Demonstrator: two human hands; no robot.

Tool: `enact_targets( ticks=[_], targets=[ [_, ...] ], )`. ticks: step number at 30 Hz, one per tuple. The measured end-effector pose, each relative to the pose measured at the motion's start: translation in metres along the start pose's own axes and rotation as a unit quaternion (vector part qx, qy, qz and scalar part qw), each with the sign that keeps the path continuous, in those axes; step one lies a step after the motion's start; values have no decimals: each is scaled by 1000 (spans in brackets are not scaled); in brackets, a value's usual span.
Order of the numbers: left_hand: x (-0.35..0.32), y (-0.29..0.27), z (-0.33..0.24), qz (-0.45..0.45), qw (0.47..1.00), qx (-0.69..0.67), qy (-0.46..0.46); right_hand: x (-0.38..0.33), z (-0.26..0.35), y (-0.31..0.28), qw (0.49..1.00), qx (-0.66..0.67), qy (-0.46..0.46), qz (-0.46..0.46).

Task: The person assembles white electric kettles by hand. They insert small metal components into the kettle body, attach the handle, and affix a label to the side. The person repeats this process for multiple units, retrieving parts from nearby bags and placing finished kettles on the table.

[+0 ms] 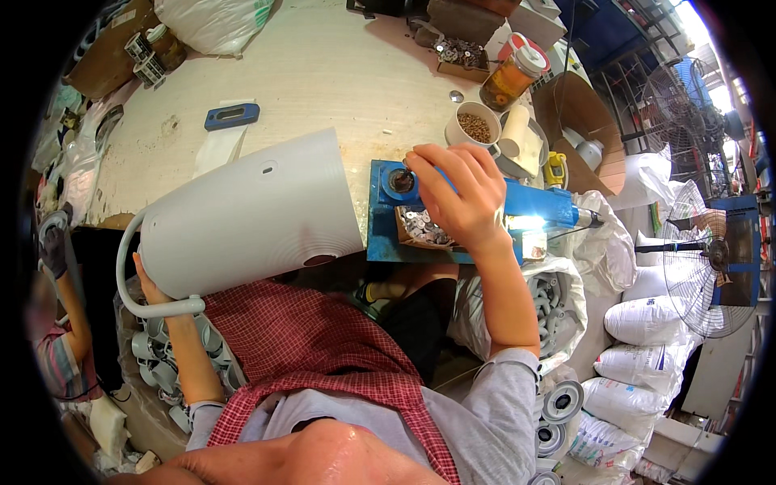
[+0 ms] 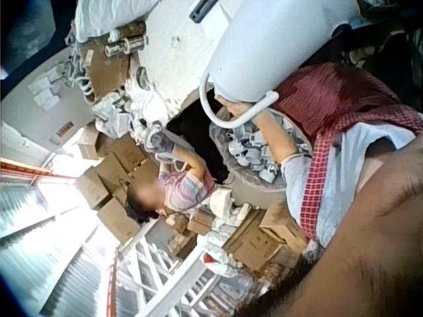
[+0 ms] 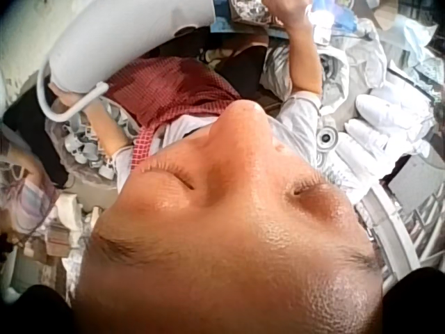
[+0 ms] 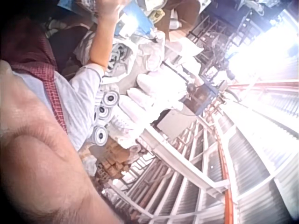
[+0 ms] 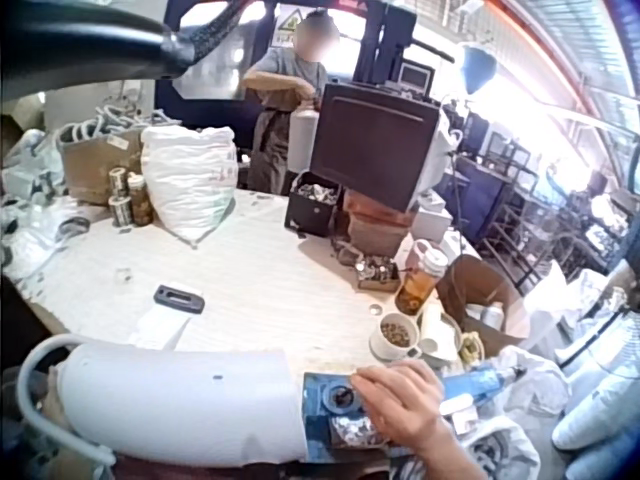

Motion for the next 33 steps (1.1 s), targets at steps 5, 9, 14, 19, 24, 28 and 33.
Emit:
enact_targets(
  ticks=[5, 9, 14, 19, 24, 28, 33],
  targets=[
    [-3, -2, 2, -6, 1000, 14, -7, -2, 0, 1, 1000, 2, 7, -6],
    [4, -17, 7, -8, 998, 55, 27, -7, 2, 0, 1000, -4, 12, -10],
    [-10, 20, -7, 3, 1000, -9, 12, -16, -7, 2, 996, 55, 73, -15],
    [8, 15, -4, 17, 999, -15, 33, -21, -26, 5, 970, 157, 181, -39],
    [-2, 28, -4, 12, 1000, 9, 20, -24, -39, 12, 925, 229, 299, -56],
    [-3, 32, 5, 15, 1000, -3, 6, -31, -44, 18, 902, 264, 339, -52],
    [5, 48, 7, 47, 999, -14, 17, -37, -39, 7, 915, 224, 328, -70]
  ],
)
Point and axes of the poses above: each hand's wrist, its own x-axis towards the middle knuckle, its own y-axis out of the palm, z = x × y, the point moved 10 cm from there along x, towards the middle knuckle, and after that the axes turned 5 degrees about x, right-handed, at the moved point
